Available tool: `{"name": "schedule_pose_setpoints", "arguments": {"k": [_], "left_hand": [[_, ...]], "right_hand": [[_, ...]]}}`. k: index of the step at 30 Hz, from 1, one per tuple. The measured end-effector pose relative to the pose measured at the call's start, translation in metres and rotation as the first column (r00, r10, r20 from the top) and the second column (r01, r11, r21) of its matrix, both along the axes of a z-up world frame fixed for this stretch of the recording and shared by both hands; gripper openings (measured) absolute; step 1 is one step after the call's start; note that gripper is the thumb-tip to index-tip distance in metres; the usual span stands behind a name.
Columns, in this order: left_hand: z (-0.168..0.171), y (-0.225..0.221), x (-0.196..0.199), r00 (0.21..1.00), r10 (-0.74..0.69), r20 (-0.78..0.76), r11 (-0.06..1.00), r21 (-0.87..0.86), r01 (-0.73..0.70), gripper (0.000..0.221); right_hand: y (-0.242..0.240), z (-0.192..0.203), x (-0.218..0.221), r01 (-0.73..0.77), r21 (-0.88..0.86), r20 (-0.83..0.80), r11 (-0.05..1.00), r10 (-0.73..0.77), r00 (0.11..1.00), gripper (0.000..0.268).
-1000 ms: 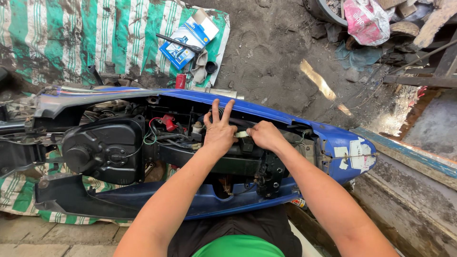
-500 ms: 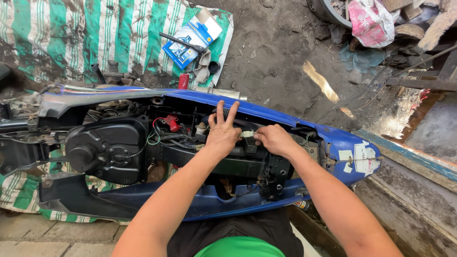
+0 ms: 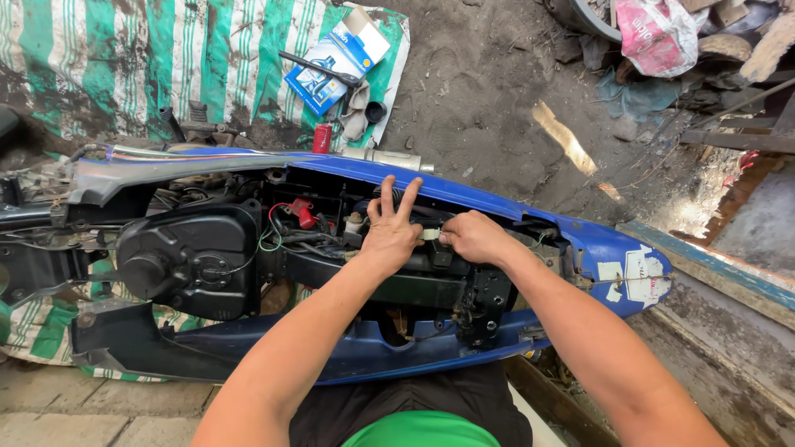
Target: Loosening bolts with a wrench and installing a plastic body panel on a motorcycle.
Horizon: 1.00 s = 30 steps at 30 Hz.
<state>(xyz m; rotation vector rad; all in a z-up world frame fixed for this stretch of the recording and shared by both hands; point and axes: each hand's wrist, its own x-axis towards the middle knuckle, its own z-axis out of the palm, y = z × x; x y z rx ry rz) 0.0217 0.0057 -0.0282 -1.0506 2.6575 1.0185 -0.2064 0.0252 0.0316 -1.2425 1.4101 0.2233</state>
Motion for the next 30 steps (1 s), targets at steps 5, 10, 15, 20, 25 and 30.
{"name": "schedule_pose_setpoints", "arguments": {"k": [5, 10, 15, 20, 25, 30], "left_hand": [[-0.003, 0.001, 0.003, 1.000, -0.020, -0.009, 1.000, -0.023, 0.020, 0.022], [0.006, -0.014, 0.007, 1.000, -0.013, -0.016, 1.000, -0.012, 0.012, 0.020], [0.004, 0.000, 0.010, 0.996, 0.052, -0.078, 0.998, -0.040, -0.055, 0.020], [0.004, -0.004, 0.012, 0.992, 0.068, -0.104, 0.991, -0.108, -0.079, 0.026], [0.027, -0.021, 0.016, 0.999, -0.034, 0.033, 0.999, 0.022, 0.033, 0.044], [0.044, -0.033, 0.019, 0.989, -0.098, 0.109, 0.994, 0.047, 0.094, 0.045]], "right_hand": [[0.006, -0.011, 0.002, 0.002, -0.008, 0.011, 1.000, -0.002, 1.000, 0.029], [0.014, -0.026, -0.002, 0.119, 0.087, 0.090, 0.989, -0.127, 0.988, 0.030], [0.013, -0.033, -0.014, 0.214, 0.243, 0.260, 0.946, -0.276, 0.925, 0.035], [0.010, -0.061, -0.011, 0.178, 0.193, 0.392, 0.965, -0.242, 0.888, 0.039], [0.026, -0.096, -0.006, 0.135, 0.138, 0.301, 0.981, -0.172, 0.938, 0.050], [0.014, -0.049, 0.010, 0.199, -0.001, 0.372, 0.980, -0.184, 0.910, 0.040]]}}
